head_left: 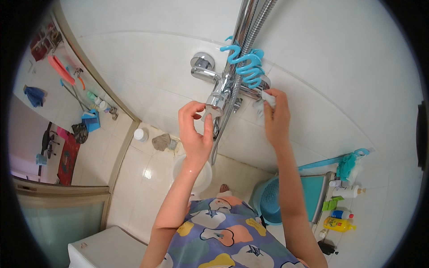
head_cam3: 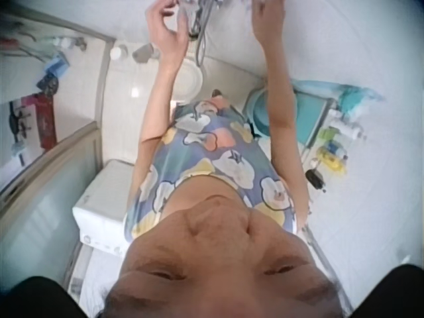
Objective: The person wipes the shower faucet with a cloth, rearranges toiletry bottles and packets on a shelf, rinses and wrings the cloth in a bucket of water, and wipes down the surfaces and control knobs of a washing machine with cloths.
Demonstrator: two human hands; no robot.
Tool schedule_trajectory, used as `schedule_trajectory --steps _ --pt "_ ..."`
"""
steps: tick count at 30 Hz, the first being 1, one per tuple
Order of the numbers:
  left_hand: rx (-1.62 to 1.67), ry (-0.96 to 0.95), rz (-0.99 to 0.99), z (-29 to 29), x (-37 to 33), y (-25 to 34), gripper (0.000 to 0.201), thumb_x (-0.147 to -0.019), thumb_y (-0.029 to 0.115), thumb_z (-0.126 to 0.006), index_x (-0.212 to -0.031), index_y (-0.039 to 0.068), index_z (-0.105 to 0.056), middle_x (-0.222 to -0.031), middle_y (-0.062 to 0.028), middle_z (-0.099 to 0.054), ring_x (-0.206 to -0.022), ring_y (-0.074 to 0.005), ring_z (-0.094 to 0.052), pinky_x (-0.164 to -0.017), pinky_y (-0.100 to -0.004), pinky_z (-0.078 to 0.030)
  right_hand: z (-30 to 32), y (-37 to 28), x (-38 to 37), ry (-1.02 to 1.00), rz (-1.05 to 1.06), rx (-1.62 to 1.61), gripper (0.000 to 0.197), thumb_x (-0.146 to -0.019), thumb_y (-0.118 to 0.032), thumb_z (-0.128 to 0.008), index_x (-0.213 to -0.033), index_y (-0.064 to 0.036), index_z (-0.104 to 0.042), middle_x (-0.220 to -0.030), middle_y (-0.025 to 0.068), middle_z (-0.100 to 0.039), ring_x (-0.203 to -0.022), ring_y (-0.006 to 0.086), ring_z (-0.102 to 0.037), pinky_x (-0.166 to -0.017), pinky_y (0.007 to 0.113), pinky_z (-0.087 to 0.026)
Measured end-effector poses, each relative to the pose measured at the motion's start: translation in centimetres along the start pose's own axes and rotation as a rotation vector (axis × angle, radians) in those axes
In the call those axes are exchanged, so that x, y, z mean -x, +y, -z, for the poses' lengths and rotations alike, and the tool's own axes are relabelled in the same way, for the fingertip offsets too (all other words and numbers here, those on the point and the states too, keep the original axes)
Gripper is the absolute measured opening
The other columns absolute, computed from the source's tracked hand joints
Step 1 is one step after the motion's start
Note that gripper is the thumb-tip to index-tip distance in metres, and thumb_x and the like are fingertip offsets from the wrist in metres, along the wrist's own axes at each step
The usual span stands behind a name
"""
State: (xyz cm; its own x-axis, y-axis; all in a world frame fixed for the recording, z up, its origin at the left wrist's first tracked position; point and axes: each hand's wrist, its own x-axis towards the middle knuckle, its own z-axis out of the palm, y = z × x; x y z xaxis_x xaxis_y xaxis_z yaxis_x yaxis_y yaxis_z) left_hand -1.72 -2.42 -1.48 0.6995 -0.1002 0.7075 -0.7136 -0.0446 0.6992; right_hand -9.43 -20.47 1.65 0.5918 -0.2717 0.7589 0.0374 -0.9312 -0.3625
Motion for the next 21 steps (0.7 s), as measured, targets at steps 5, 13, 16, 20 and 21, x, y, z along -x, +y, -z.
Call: schedule_trajectory --steps 5,13,16,20,21 --pt "0.083 -0.001 0.222 0.1 2.5 -2.0 0.022 -0.085 -0.003 -0.06 -0.107 0.001 -0.055 -0.105 -0.0098 -0.056 -0.079 -0.0134 -0.057 -0.063 -0.0257 -0.047 1.7 -0.4 -0.9 -0.014 -0.271 -0.246 0.032 -0.077 0.004 -0.055 -0.109 -0.0021 -0.057 -0.1 0.0091 -0.059 -0.079 0.0204 -0.056 -0.07 0.028 -0.046" --pt "0.023 -0.074 0.2 -0.6 4.3 -1.5 0.012 -0.084 -0.002 -0.063 -0.095 0.001 -0.065 -0.093 -0.0089 -0.065 -0.073 -0.0153 -0.063 -0.062 -0.0257 -0.052 1.5 -1.7 -7.7 -0.182 -0.219 -0.415 0.04 -0.081 -0.018 -0.068 -0.116 0.0006 -0.06 -0.101 0.0115 -0.066 -0.085 0.0171 -0.062 -0.075 0.029 -0.049" --pt "-0.012 -0.157 0.2 -1.4 6.1 -1.7 0.023 -0.082 -0.003 -0.064 -0.105 0.002 -0.064 -0.098 -0.0128 -0.067 -0.079 -0.0207 -0.065 -0.067 -0.029 -0.053 2.1 -0.9 -8.7 -0.358 -0.289 -0.461 0.041 -0.081 -0.021 -0.07 -0.114 0.0016 -0.061 -0.092 0.0102 -0.068 -0.081 0.0165 -0.064 -0.074 0.029 -0.05" --pt "-0.162 -0.156 0.06 -3.1 6.5 -2.0 0.039 -0.083 0.002 -0.064 -0.122 0.004 -0.058 -0.106 -0.0153 -0.066 -0.085 -0.0297 -0.066 -0.07 -0.0331 -0.054 3.3 -1.2 -9.5 -0.524 -0.273 -0.369 0.045 -0.079 -0.023 -0.072 -0.115 0.0012 -0.061 -0.091 0.0097 -0.069 -0.081 0.0159 -0.064 -0.074 0.028 -0.05" --pt "-0.094 -0.217 0.123 -3.6 6.1 -1.4 0.038 -0.083 0.003 -0.065 -0.121 0.004 -0.059 -0.106 -0.0157 -0.066 -0.084 -0.0288 -0.067 -0.068 -0.0333 -0.054 3.4 -1.0 -9.6 -0.522 -0.271 -0.368 0.045 -0.079 -0.023 -0.072 -0.115 0.0012 -0.061 -0.091 0.0097 -0.069 -0.081 0.0159 -0.064 -0.074 0.028 -0.05"
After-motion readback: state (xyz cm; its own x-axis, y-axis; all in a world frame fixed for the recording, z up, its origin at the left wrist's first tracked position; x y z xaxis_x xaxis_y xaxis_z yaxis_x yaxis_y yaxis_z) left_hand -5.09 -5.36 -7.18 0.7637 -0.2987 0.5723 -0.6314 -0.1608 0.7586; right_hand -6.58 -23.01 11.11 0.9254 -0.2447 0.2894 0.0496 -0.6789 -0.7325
